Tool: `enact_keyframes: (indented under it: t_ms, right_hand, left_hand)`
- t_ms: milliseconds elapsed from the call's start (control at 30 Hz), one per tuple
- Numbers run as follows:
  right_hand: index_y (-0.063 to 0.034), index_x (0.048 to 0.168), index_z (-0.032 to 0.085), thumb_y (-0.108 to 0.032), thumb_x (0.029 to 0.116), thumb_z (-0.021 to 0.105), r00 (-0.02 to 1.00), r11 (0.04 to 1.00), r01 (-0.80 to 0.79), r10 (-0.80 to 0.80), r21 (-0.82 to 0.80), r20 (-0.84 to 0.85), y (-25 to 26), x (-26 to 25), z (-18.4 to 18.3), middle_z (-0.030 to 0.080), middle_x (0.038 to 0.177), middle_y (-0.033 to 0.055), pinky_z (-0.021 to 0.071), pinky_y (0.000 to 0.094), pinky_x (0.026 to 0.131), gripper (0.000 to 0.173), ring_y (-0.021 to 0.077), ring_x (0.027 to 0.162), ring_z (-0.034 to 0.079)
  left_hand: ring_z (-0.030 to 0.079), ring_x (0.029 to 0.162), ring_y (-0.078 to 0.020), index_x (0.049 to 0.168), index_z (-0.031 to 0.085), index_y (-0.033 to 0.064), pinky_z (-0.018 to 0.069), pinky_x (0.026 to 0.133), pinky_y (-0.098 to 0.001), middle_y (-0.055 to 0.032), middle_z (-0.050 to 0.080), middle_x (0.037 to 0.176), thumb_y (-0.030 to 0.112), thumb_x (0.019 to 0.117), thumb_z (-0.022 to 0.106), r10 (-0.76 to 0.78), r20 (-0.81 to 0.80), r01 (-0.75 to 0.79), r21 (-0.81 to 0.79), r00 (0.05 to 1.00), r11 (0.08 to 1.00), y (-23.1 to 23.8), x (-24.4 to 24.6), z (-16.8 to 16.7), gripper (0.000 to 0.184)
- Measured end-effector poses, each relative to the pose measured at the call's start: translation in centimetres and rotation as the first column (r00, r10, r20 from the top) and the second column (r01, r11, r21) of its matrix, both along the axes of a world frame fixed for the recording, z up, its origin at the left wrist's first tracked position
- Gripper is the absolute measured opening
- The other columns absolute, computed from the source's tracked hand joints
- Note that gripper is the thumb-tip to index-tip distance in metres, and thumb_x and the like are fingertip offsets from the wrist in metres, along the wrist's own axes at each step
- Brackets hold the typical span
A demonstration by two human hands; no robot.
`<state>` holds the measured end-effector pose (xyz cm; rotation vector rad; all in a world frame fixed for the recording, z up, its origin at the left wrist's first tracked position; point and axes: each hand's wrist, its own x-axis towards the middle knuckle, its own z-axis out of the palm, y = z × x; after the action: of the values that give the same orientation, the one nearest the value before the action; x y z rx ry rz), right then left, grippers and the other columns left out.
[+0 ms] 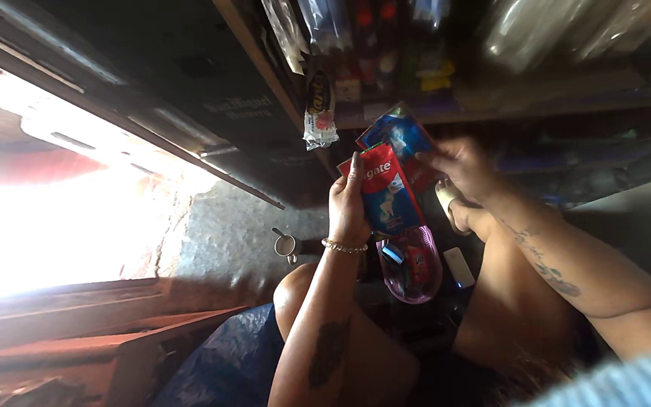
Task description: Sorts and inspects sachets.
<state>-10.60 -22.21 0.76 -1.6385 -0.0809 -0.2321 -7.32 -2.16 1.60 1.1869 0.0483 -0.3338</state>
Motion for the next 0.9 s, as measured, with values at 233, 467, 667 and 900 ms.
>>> enact_keyframes:
  t_ms: [233,467,667,900]
  right_hand:
    - [-0.0052,0.093,0.074,-0.011,0.0998,0.063,0.992,0.991,0.124,-0.124,0.054,0.007,-0.21,0.05,0.21,0.073,0.082,-0.0036,0.0598,0.0237,0.077,0.013,0.0019,0.079,0.069]
    - [-0.0069,0.109,0.066,0.004,0.0854,0.071,0.994,0.992,-0.036,0.048,0.118,-0.099,0.02,-0.5,0.67,0.073,0.09,-0.0054,0.0604,0.0201,0.073,0.026,0.0008,0.079,0.069]
    - [-0.0085,0.092,0.07,0.005,0.0825,0.075,0.993,0.998,-0.022,0.029,0.058,-0.112,-0.21,-0.29,0.51,0.073,0.079,-0.0052,0.0581,0.0194,0.063,0.018,0.0001,0.067,0.067]
    - [-0.002,0.104,0.068,-0.005,0.0912,0.074,0.99,0.991,0.122,-0.126,-0.057,-0.07,-0.75,0.04,0.44,0.074,0.089,-0.0004,0.0632,0.0257,0.071,0.014,0.0057,0.077,0.072]
  left_hand:
    - [0.073,0.077,-0.011,0.102,0.071,0.0071,0.0635,0.071,-0.0312,-0.0032,0.075,0.085,0.029,0.111,0.041,-0.175,0.12,0.172,0.036,0.977,0.984,-0.04,-0.72,-0.02,0.038]
    - [0.073,0.072,-0.0097,0.099,0.071,0.0061,0.0636,0.068,-0.0304,-0.0024,0.075,0.082,0.023,0.1095,0.046,-0.208,0.209,0.183,0.133,0.955,0.974,-0.15,-0.77,-0.39,0.032]
    - [0.073,0.073,-0.0103,0.099,0.072,0.0062,0.0635,0.069,-0.0305,-0.0033,0.075,0.082,0.022,0.1096,0.046,-0.233,0.165,0.216,0.115,0.958,0.97,-0.1,-0.83,-0.33,0.032]
    - [0.073,0.077,-0.0143,0.101,0.069,0.0053,0.063,0.071,-0.0347,-0.0057,0.074,0.085,0.036,0.1094,0.046,0.009,0.033,-0.01,0.05,0.999,0.999,-0.78,-0.31,-0.37,0.04]
